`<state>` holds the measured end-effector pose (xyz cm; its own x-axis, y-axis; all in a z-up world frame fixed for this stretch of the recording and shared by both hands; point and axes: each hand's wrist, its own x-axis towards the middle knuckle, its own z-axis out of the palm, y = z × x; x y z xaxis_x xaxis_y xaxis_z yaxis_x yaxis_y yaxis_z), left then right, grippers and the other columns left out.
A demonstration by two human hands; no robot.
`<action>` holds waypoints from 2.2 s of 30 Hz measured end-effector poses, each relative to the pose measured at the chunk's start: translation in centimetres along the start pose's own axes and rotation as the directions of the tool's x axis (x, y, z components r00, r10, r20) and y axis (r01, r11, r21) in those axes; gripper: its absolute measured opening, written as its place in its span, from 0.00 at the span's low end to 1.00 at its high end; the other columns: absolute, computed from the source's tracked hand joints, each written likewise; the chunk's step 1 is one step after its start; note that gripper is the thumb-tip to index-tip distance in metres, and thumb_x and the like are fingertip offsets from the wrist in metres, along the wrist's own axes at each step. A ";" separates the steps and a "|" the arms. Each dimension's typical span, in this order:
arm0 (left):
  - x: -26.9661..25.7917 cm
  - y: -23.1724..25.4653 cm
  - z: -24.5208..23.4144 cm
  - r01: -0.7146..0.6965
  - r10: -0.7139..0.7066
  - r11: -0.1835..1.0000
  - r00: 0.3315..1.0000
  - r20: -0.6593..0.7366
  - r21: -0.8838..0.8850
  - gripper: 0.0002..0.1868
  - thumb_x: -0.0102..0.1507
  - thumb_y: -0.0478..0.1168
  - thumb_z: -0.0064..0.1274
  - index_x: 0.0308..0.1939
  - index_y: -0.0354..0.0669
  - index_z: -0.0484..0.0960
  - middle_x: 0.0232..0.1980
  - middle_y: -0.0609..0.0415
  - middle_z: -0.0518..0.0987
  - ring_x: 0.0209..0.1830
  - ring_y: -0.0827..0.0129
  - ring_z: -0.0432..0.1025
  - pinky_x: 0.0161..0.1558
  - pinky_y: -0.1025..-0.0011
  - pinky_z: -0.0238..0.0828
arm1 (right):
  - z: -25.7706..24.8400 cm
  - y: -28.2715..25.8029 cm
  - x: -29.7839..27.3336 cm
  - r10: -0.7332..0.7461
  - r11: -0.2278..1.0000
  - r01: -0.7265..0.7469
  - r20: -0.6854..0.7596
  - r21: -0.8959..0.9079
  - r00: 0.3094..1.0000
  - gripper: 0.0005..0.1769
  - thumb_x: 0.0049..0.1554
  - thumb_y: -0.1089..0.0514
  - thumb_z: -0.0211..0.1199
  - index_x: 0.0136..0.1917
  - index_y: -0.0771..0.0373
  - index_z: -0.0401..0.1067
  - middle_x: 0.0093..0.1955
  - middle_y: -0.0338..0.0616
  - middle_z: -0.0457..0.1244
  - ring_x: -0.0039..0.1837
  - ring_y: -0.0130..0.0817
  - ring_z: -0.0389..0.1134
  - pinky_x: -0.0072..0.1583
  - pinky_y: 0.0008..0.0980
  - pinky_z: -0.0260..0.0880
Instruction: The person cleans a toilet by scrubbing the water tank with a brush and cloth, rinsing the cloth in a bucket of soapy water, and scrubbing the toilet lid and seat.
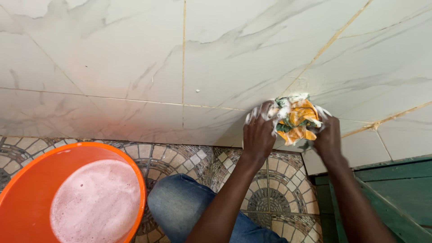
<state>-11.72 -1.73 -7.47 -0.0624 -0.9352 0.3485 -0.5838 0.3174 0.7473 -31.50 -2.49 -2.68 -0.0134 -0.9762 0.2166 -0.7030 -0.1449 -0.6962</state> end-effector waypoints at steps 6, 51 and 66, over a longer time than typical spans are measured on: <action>0.3 0.6 -4.8 0.172 -0.120 0.942 0.975 0.189 -0.288 0.25 0.57 0.33 0.58 0.59 0.36 0.77 0.76 0.44 0.64 0.65 0.45 0.69 0.68 0.55 0.66 | -6.6 -4.3 2.0 0.534 0.721 -0.185 0.364 -0.668 0.763 0.25 0.64 0.56 0.62 0.70 0.66 0.61 0.57 0.58 0.69 0.47 0.51 0.76 0.50 0.45 0.77; -23.0 -30.3 -26.9 0.592 -0.926 0.342 0.079 0.370 0.730 0.15 0.58 0.42 0.59 0.48 0.42 0.82 0.41 0.47 0.81 0.37 0.59 0.74 0.39 0.61 0.72 | 45.6 -31.9 -15.5 -0.494 0.867 0.370 0.665 0.333 0.559 0.17 0.59 0.44 0.60 0.51 0.58 0.75 0.54 0.54 0.67 0.54 0.55 0.70 0.55 0.51 0.71; -25.0 -28.3 -28.5 0.654 -0.915 0.287 -0.029 0.403 0.700 0.15 0.57 0.44 0.64 0.44 0.41 0.83 0.38 0.49 0.79 0.34 0.59 0.71 0.36 0.60 0.69 | 51.5 -30.8 -16.8 -0.461 0.867 0.402 0.783 0.295 0.417 0.18 0.58 0.43 0.60 0.49 0.60 0.76 0.50 0.58 0.69 0.54 0.57 0.70 0.56 0.50 0.71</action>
<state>29.40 17.16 -21.24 0.2098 -0.3260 -0.9218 -0.7747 -0.6307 0.0467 26.99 10.07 -20.14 0.8754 -0.4670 -0.1251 -0.4047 -0.5662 -0.7181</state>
